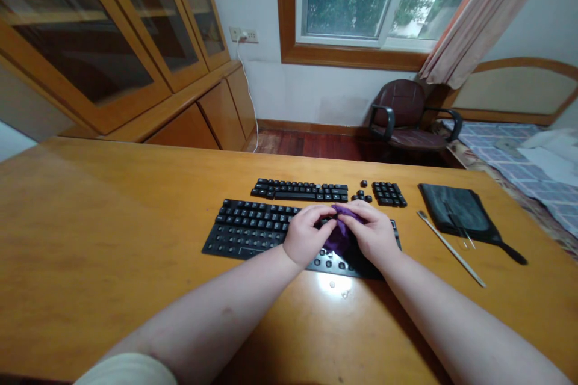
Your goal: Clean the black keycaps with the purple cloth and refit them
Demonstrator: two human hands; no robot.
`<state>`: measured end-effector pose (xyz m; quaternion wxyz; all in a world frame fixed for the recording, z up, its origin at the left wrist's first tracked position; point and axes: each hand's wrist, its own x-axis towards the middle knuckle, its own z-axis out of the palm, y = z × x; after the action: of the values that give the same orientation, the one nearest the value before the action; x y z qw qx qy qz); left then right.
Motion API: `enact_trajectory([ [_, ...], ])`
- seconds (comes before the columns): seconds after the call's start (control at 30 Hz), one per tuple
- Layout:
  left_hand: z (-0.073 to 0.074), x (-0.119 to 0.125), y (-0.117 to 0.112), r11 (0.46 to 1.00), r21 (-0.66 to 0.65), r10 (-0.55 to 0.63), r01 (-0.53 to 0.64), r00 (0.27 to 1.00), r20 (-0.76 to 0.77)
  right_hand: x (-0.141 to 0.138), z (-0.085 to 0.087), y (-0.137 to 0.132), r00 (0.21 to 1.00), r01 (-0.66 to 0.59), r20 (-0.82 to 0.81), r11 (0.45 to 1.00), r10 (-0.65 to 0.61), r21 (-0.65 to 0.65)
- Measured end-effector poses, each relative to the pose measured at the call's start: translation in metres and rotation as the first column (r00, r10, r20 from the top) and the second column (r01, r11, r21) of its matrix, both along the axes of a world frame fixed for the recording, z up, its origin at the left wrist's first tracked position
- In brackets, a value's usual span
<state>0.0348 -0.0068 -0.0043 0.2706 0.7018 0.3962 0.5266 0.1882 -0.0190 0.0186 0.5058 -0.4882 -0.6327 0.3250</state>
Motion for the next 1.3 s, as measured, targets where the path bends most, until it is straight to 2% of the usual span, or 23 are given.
enact_trajectory([
  [0.1, 0.003, 0.002, -0.002, 1.000, -0.017, -0.014, 0.014, 1.000, -0.004, 0.000, -0.001, 0.001, 0.996, 0.086, -0.023, 0.993, -0.088, -0.079],
  [0.2, 0.002, 0.004, -0.002, 0.997, -0.071, -0.019, 0.022, 0.999, 0.043, 0.001, -0.005, 0.003, 0.985, 0.102, -0.120, 0.980, -0.123, -0.172],
  [0.27, -0.001, 0.004, -0.001, 0.993, -0.109, -0.029, 0.038, 0.996, 0.085, 0.001, -0.006, 0.004, 0.986, 0.072, -0.137, 0.987, -0.092, -0.146],
  [0.4, -0.005, 0.003, 0.001, 0.986, -0.150, -0.049, 0.070, 0.989, 0.142, 0.001, -0.004, 0.004, 0.998, 0.008, -0.069, 0.999, -0.011, -0.040],
  [0.6, -0.004, 0.008, 0.001, 0.960, -0.242, -0.055, 0.139, 0.945, 0.322, 0.002, -0.002, 0.005, 0.967, 0.164, -0.165, 0.972, -0.192, -0.168],
  [0.7, -0.004, 0.010, 0.004, 0.954, -0.254, -0.036, 0.158, 0.904, 0.425, 0.003, -0.003, 0.006, 0.942, 0.123, -0.289, 0.978, -0.169, -0.172],
  [0.77, -0.004, 0.009, 0.006, 0.965, -0.227, -0.027, 0.133, 0.909, 0.417, 0.003, -0.004, 0.006, 0.938, 0.072, -0.327, 0.987, -0.117, -0.147],
  [0.9, -0.003, 0.007, 0.009, 0.983, -0.161, -0.025, 0.088, 0.933, 0.360, 0.005, -0.003, 0.004, 0.982, 0.029, -0.187, 0.999, -0.037, -0.043],
  [1.03, -0.005, 0.007, 0.009, 0.982, -0.168, -0.016, 0.088, 0.921, 0.390, 0.006, 0.002, 0.003, 0.999, -0.032, -0.021, 0.999, 0.032, -0.006],
  [1.17, -0.009, 0.008, 0.009, 0.967, -0.223, -0.019, 0.123, 0.908, 0.419, 0.005, 0.003, 0.002, 0.998, -0.058, -0.003, 0.998, 0.058, -0.013],
  [1.3, -0.011, 0.007, 0.008, 0.972, -0.207, -0.022, 0.108, 0.925, 0.379, 0.005, 0.002, 0.002, 0.999, -0.050, -0.002, 0.999, 0.050, -0.022],
])
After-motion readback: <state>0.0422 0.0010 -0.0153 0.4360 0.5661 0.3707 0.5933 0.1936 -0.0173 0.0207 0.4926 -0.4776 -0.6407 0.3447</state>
